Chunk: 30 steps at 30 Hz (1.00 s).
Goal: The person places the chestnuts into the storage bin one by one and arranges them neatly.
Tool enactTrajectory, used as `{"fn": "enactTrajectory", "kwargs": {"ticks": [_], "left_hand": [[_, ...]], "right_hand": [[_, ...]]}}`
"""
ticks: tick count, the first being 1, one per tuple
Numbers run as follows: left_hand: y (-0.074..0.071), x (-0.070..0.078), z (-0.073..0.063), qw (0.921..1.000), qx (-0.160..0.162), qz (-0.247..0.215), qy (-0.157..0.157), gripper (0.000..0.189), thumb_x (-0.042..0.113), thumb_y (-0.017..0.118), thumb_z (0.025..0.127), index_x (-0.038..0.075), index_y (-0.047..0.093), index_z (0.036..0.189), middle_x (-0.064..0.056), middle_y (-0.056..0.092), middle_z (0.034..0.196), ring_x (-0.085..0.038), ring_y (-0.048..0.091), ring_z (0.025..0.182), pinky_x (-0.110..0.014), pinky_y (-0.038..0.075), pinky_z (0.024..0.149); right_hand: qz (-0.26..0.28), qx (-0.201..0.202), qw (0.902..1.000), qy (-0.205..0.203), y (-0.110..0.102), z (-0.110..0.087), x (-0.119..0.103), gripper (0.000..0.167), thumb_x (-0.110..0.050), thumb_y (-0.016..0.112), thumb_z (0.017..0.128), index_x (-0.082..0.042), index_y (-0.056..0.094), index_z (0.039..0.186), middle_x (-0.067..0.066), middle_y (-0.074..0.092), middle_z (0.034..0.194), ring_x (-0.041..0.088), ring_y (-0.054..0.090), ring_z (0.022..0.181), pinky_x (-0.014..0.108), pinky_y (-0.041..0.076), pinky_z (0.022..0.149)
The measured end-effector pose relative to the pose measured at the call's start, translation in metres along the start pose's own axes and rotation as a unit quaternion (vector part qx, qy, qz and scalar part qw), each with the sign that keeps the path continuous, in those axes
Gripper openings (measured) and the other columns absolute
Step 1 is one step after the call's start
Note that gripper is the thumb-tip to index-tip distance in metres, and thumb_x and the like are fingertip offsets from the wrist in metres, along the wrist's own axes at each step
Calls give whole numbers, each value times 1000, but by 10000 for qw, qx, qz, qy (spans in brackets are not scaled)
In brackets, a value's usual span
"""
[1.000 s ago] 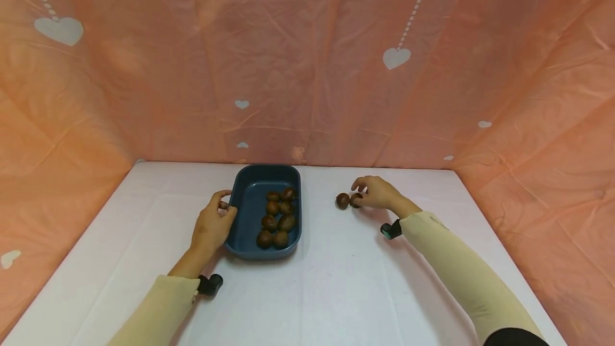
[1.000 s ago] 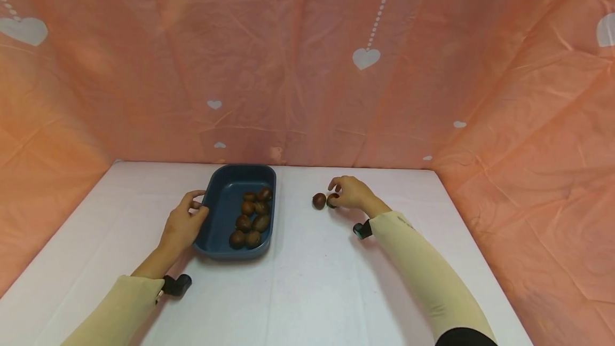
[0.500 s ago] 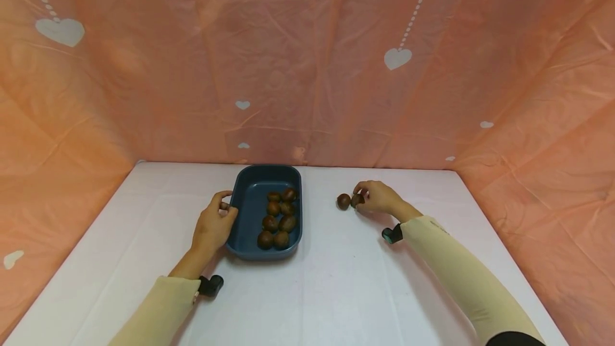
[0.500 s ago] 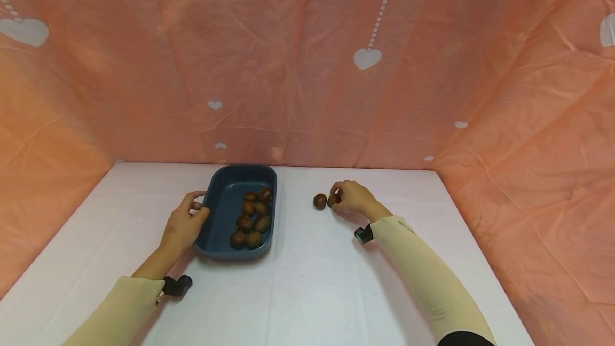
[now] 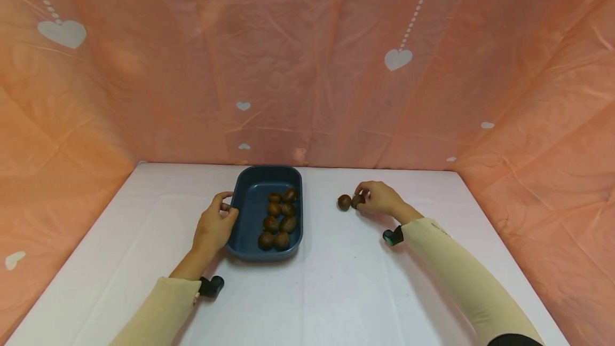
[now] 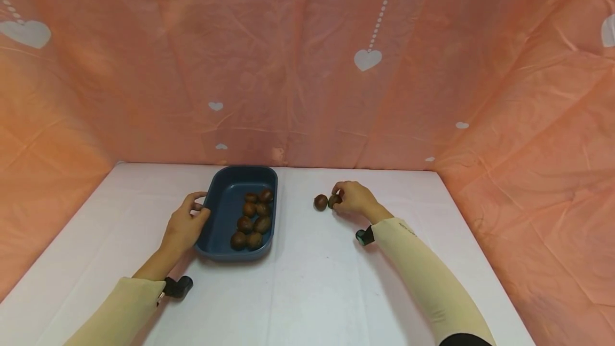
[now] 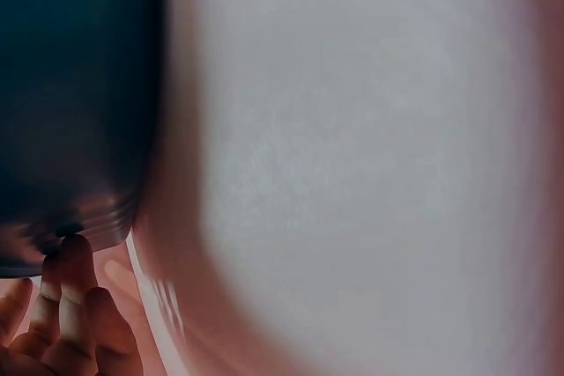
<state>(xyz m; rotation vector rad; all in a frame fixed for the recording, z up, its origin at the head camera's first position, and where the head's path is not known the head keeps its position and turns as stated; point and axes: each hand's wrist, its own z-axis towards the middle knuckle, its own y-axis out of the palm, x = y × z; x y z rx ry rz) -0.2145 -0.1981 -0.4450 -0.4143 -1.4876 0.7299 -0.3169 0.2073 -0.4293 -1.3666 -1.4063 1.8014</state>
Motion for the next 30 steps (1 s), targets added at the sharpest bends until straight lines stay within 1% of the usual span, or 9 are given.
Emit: {"fn": "enactTrajectory", "kwargs": {"ticks": [4,10,13,22,27,30], "left_hand": [[0,-1,0,10000,-3,16,-1,46,24,50,94,18,44,140,-10,60,112,-25,57,87,-31,41,70],[1,-1,0,10000,30,23,13,46,23,50,94,18,44,139,-10,60,111,-25,58,88,-31,41,71],[1,-2,0,10000,60,21,34,45,23,51,94,18,45,139,-11,60,111,-25,59,88,-32,42,72],[2,-3,1,9999,37,64,80,46,23,50,94,18,44,139,-11,61,110,-26,59,90,-33,42,75],[2,-2,1,10000,31,35,54,45,23,50,94,18,45,139,-11,61,111,-26,59,91,-33,42,74],[1,-1,1,10000,20,25,32,45,23,50,94,18,44,139,-11,60,111,-26,59,91,-33,42,74]], "right_hand": [[-3,-1,10000,50,-1,0,1,29,-18,73,75,-13,67,102,6,67,93,19,60,81,34,46,71],[-14,-137,9997,186,0,1,-1,35,-23,78,72,-14,67,104,6,67,96,19,58,83,34,45,72],[-22,-152,9996,217,1,1,-2,35,-23,79,72,-13,67,104,6,67,96,19,58,83,34,46,73],[-120,44,9996,249,-1,0,-1,34,-23,77,71,-14,68,102,6,67,95,19,60,84,35,47,74],[-111,216,9997,93,-9,-2,-4,35,-26,77,73,-13,68,104,7,68,96,20,62,84,37,48,73],[-64,310,9995,73,-12,-2,-7,36,-29,76,73,-14,68,105,4,69,97,22,61,87,37,48,74]]}}
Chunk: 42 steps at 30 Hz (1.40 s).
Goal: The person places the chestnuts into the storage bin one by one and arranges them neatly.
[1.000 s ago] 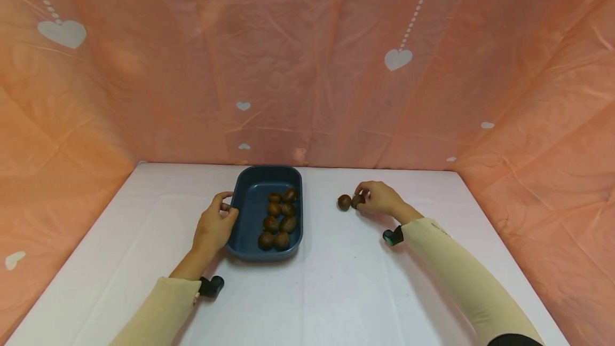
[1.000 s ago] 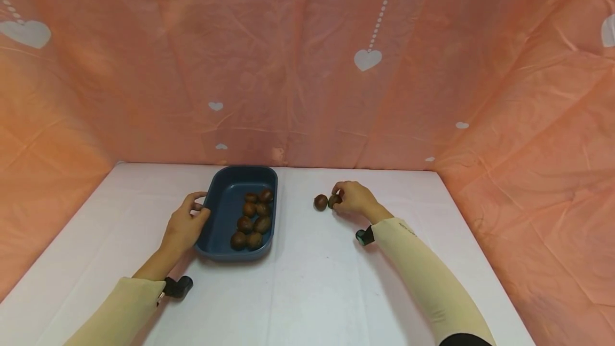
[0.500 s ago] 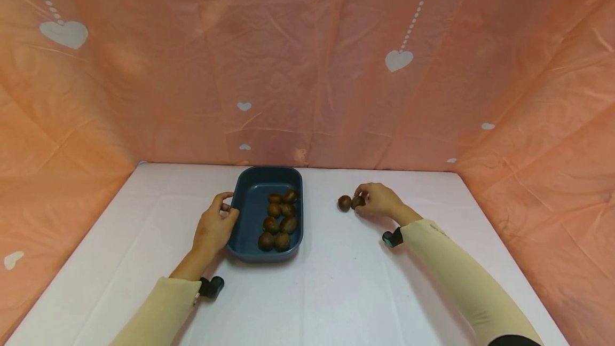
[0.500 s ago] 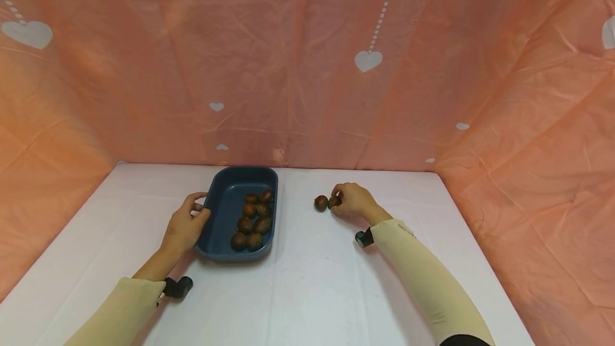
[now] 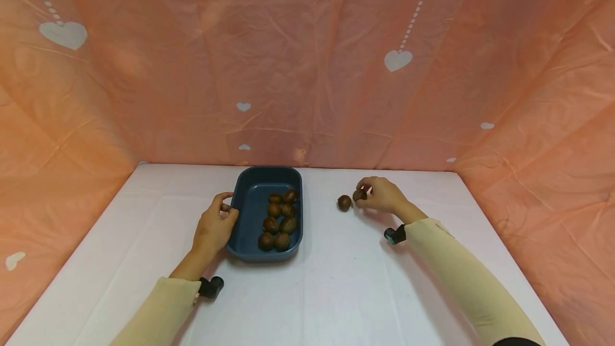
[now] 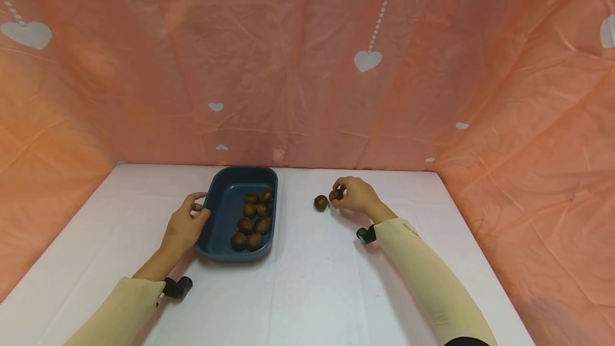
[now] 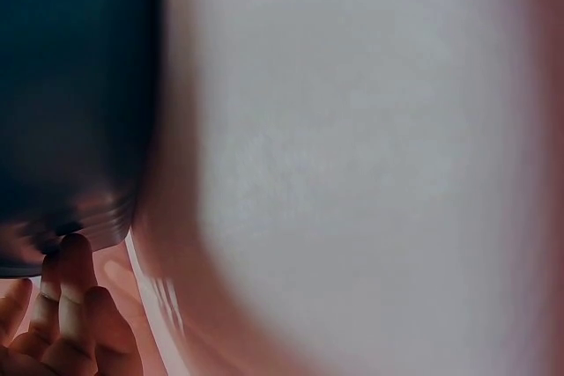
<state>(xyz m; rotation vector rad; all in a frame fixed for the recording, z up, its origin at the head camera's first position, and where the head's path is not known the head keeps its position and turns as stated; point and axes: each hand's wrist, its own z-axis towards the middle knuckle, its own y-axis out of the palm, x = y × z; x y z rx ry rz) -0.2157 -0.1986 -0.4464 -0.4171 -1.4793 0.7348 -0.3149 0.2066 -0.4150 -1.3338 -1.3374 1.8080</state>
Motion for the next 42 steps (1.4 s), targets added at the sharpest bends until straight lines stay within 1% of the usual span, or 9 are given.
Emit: {"fn": "enactTrajectory", "kwargs": {"ticks": [6,15,22,25,29,33,36,38,42], "left_hand": [[-1,0,0,10000,9,-25,-9,46,23,50,94,18,45,139,-11,61,111,-26,59,91,-32,42,74],[-1,0,0,10000,-40,4,-14,46,24,49,94,18,44,139,-11,60,111,-25,58,89,-31,41,72],[-1,1,0,10000,-54,8,-28,46,24,49,94,18,44,139,-10,60,110,-25,57,88,-31,41,71],[-1,1,0,10000,-58,-7,-27,46,24,49,94,18,44,139,-10,60,110,-25,58,88,-31,41,71],[-1,0,1,10000,-49,-6,-25,46,24,48,94,18,44,139,-10,60,110,-25,58,89,-31,41,72],[-1,0,1,10000,-52,13,-20,46,24,48,94,18,44,139,-10,61,109,-25,58,87,-31,41,71],[-1,0,1,10000,-71,10,-9,46,24,48,94,18,44,139,-10,61,109,-25,58,86,-31,41,70],[-1,0,1,10000,-81,9,-9,46,25,48,94,18,44,140,-10,61,109,-25,58,87,-31,41,71],[-1,0,1,9999,-95,35,-53,46,26,47,95,19,43,140,-10,60,110,-25,58,88,-31,42,72]], "right_hand": [[106,173,9998,-1,-6,1,-11,36,-30,75,74,-17,67,107,2,68,98,25,61,91,37,47,75],[198,377,9991,-40,-12,-2,-31,36,-28,75,74,-17,67,107,2,68,99,27,61,93,38,47,76],[292,409,9987,-104,-11,-3,-53,38,-28,75,74,-17,66,110,2,68,102,30,62,96,39,48,77],[342,428,9982,-257,-10,-2,-64,38,-27,75,74,-16,67,109,3,68,101,30,62,95,38,48,78],[379,487,9968,-508,-8,-3,-79,36,-28,76,75,-16,67,107,1,67,98,25,63,91,36,48,77],[398,540,9949,-749,-5,-3,-94,34,-28,76,74,-17,68,105,0,68,96,20,62,88,33,48,77],[446,521,9938,-873,-2,-4,-104,35,-28,76,74,-17,68,105,-1,67,96,19,62,88,32,48,78],[504,499,9929,-956,1,-5,-111,35,-28,77,74,-16,68,106,-1,67,96,21,62,89,33,49,78],[597,477,9904,-1153,7,-6,-123,34,-27,77,74,-17,68,105,-3,67,95,20,62,89,31,49,78]]}}
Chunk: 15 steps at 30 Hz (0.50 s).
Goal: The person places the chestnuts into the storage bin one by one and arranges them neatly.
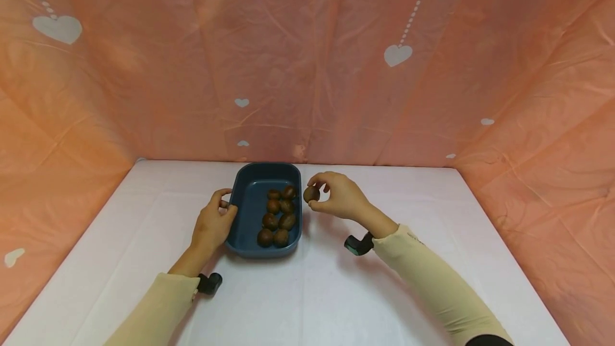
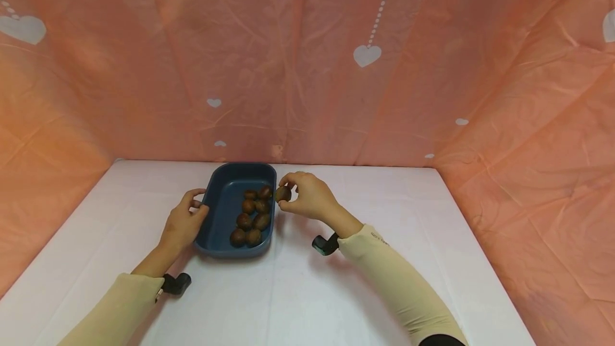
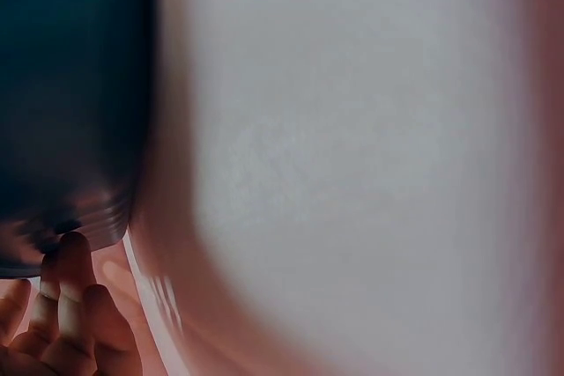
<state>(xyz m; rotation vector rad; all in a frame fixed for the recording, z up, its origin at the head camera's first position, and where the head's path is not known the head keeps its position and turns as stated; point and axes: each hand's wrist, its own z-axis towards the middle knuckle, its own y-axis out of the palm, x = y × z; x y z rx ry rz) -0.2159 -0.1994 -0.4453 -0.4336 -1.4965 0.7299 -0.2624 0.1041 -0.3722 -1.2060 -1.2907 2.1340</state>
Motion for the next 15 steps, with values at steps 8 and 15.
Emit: {"fn": "enactTrajectory", "kwargs": {"ticks": [8,15], "left_hand": [[0,0,0,10000,-18,-12,-19,46,25,47,95,19,42,141,-11,60,111,-25,58,90,-32,41,73],[-1,1,1,10000,-46,2,-36,46,26,46,95,19,42,141,-11,60,112,-25,57,89,-32,41,73]], "right_hand": [[166,-115,9997,-102,14,1,-19,36,-26,77,74,-17,67,108,-4,66,98,21,62,91,29,48,75],[331,-285,9986,-306,28,5,-38,37,-27,76,76,-18,67,110,-4,66,104,19,60,91,28,47,79]]}}
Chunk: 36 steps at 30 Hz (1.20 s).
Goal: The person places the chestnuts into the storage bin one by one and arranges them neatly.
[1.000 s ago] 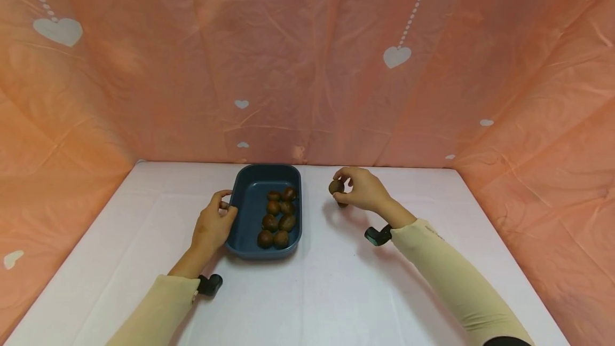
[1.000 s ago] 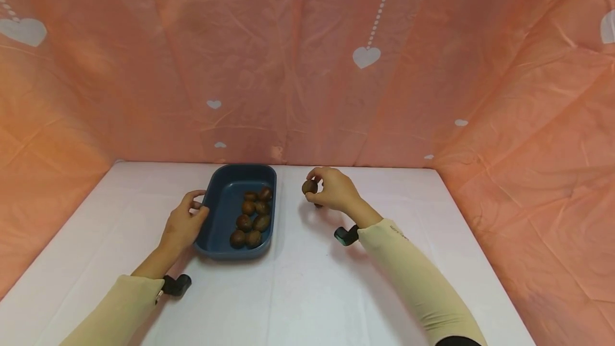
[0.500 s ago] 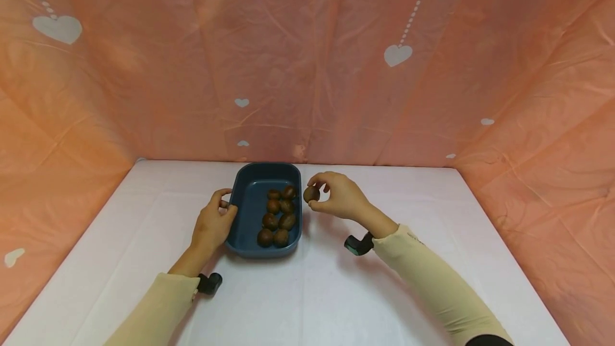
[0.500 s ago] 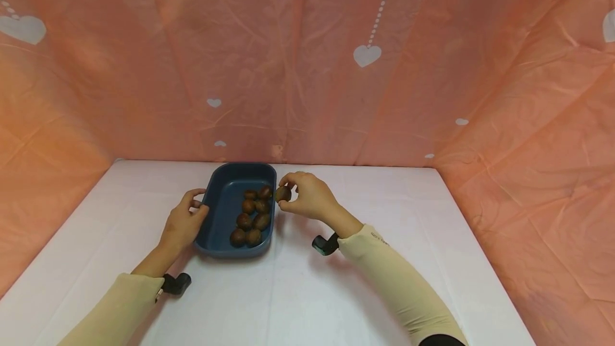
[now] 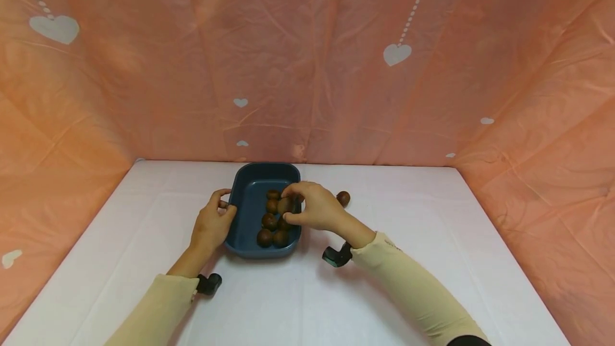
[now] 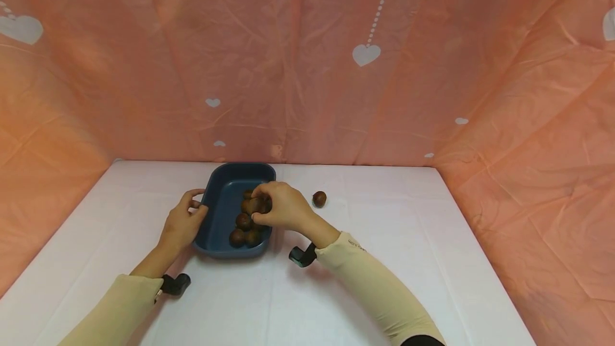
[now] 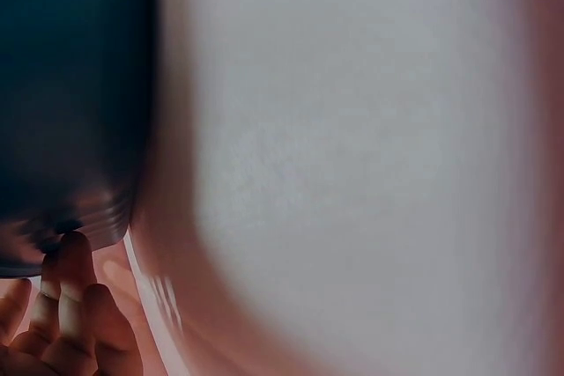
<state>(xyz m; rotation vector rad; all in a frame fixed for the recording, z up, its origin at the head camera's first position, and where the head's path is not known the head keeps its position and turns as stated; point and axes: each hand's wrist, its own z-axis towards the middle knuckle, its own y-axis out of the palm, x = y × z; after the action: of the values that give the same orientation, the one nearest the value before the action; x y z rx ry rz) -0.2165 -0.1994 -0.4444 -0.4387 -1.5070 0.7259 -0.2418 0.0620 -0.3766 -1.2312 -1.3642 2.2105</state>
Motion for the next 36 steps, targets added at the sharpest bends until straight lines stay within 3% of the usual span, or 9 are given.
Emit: {"fn": "enactTrajectory", "kwargs": {"ticks": [11,16,21,36], "left_hand": [[2,0,-3,9999,59,-63,94,46,24,49,94,18,44,139,-11,61,110,-25,59,87,-31,42,71],[2,0,-4,9998,100,-94,135,45,24,49,94,19,44,139,-11,62,109,-25,61,89,-31,43,71],[1,0,-4,9999,55,-103,91,46,25,48,94,19,43,140,-10,62,110,-25,61,91,-31,43,72],[0,-1,-4,9998,49,-94,164,45,24,48,94,17,44,139,-12,63,109,-26,62,91,-32,44,73]], "right_hand": [[178,-105,9996,-179,32,9,-13,37,-30,77,76,-18,68,109,-4,67,104,14,60,89,23,47,75],[152,-155,9995,-240,44,12,-16,37,-32,77,76,-18,67,110,-5,68,107,8,61,94,24,49,82],[59,-201,9995,-218,55,16,-18,37,-33,76,77,-19,67,111,-3,67,110,9,62,99,25,49,86],[-215,-450,9987,-95,82,37,-21,38,-37,78,76,-19,69,109,-6,70,104,4,62,87,19,49,73]]}}
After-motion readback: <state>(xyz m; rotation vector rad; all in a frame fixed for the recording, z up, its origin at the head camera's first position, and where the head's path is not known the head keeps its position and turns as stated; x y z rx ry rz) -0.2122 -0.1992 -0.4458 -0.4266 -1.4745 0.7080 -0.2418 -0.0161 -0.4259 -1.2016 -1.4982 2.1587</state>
